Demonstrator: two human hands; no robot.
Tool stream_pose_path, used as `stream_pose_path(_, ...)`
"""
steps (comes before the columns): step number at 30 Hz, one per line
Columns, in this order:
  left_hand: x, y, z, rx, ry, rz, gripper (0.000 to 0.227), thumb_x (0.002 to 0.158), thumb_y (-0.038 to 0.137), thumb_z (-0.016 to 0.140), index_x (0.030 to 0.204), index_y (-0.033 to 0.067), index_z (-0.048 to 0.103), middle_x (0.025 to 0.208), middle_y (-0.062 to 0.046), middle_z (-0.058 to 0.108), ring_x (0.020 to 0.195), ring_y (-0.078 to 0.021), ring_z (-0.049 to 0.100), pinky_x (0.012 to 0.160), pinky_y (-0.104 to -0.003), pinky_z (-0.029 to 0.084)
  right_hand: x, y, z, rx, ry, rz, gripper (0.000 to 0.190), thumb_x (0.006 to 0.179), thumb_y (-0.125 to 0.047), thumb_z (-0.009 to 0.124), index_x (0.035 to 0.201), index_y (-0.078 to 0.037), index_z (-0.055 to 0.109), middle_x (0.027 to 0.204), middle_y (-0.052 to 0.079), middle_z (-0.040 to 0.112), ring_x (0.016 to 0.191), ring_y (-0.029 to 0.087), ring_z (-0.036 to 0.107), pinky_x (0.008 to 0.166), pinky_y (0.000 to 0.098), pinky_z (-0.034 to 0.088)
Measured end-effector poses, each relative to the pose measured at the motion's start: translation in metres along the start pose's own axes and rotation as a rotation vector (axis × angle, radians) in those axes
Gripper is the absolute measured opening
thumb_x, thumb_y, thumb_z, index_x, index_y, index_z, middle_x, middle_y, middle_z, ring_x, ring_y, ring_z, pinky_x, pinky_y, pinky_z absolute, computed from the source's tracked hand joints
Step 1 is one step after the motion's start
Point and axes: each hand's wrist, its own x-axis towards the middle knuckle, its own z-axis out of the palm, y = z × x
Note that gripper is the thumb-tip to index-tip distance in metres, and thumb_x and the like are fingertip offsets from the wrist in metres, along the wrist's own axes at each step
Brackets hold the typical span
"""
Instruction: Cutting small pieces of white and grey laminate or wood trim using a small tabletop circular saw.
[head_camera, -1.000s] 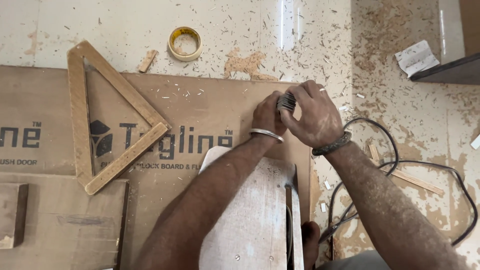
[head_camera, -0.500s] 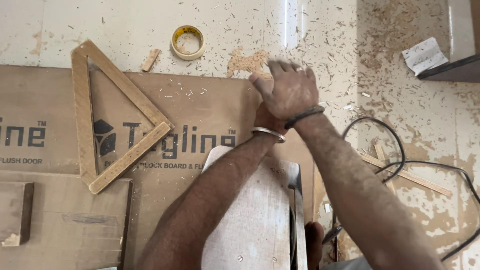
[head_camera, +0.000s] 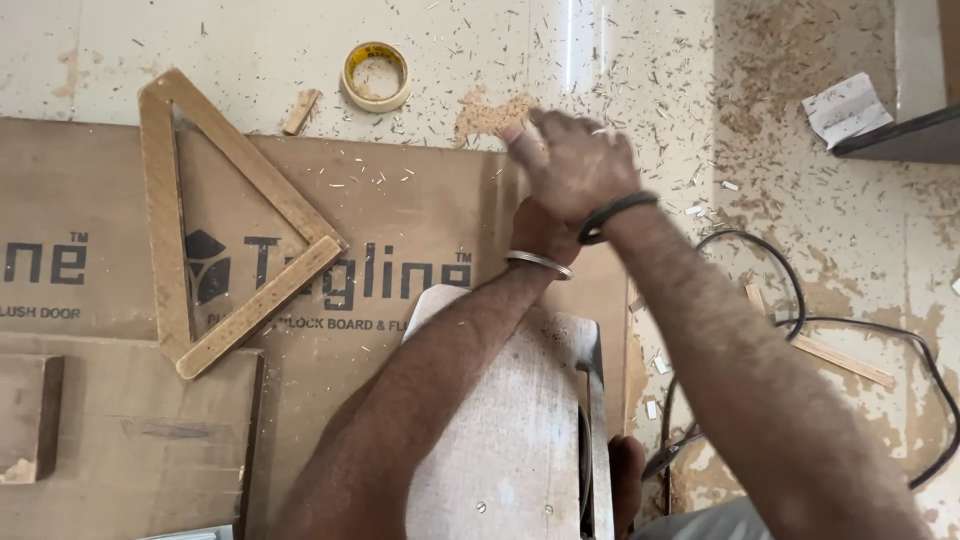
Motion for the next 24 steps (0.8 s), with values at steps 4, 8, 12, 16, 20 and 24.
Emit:
stream_pose_path(4, -0.01, 0.007, -0.01, -0.243, 0.3, 0.142, 0.033, 0.089, 0.038, 0.07, 0.108, 0.0122, 0.068, 0.097, -0.007, 0.075, 0.089, -0.0264, 0.074, 0.078, -0.041, 0.061, 0.001, 0.008, -0.028, 0.054, 0.066, 0.017, 0.086, 0.094, -0.074, 0.011, 0.159, -0.019, 0.026, 0.163, 0.014, 0.029, 0.151, 0.038, 0.02, 0.118, 0.0637, 0.005)
stream_pose_path(8, -0.006, 0.011, -0.01, -0.183, 0.206, 0.102, 0.043, 0.087, 0.046, 0.073, 0.11, 0.0101, 0.066, 0.091, -0.008, 0.073, 0.084, -0.0268, 0.074, 0.073, -0.042, 0.06, 0.001, 0.006, -0.012, -0.048, 0.143, 0.027, 0.088, 0.095, -0.075, 0.011, 0.158, -0.017, 0.028, 0.164, 0.016, 0.03, 0.151, 0.04, 0.022, 0.117, 0.0642, 0.004)
stream_pose_path(12, -0.004, 0.012, -0.018, -0.137, 0.171, 0.166, 0.055, 0.088, 0.047, 0.072, 0.122, 0.0053, 0.062, 0.097, -0.013, 0.072, 0.09, -0.0314, 0.072, 0.072, -0.045, 0.058, 0.003, 0.006, 0.003, -0.014, 0.065, 0.059, 0.084, 0.095, -0.073, 0.014, 0.155, -0.019, 0.038, 0.158, 0.013, 0.039, 0.148, 0.037, 0.03, 0.119, 0.0654, 0.008)
stream_pose_path(16, -0.006, 0.008, -0.01, -0.127, 0.15, 0.057, 0.044, 0.088, 0.049, 0.072, 0.109, 0.0107, 0.069, 0.098, -0.01, 0.076, 0.094, -0.0294, 0.074, 0.079, -0.043, 0.06, 0.001, 0.01, 0.007, -0.007, 0.103, 0.032, 0.082, 0.098, -0.07, 0.016, 0.152, -0.015, 0.042, 0.153, 0.015, 0.047, 0.144, 0.038, 0.036, 0.118, 0.0658, 0.012)
stream_pose_path(20, -0.008, 0.016, -0.019, -0.197, 0.167, 0.113, 0.046, 0.086, 0.045, 0.073, 0.116, 0.0098, 0.066, 0.1, -0.011, 0.074, 0.091, -0.0296, 0.072, 0.076, -0.044, 0.059, -0.012, 0.016, -0.008, -0.004, 0.153, 0.013, 0.075, 0.103, -0.066, 0.027, 0.146, -0.01, 0.053, 0.137, 0.021, 0.06, 0.125, 0.037, 0.056, 0.111, 0.0607, 0.033)
stream_pose_path(24, -0.004, 0.015, -0.016, -0.117, 0.078, 0.129, 0.028, 0.098, 0.043, 0.071, 0.099, 0.0151, 0.069, 0.095, -0.007, 0.074, 0.091, -0.025, 0.076, 0.082, -0.042, 0.062, -0.05, 0.01, -0.04, -0.172, 0.037, -0.016, 0.067, 0.096, -0.061, 0.053, 0.131, -0.005, 0.06, 0.119, 0.021, 0.066, 0.099, 0.033, 0.067, 0.087, 0.0537, 0.054)
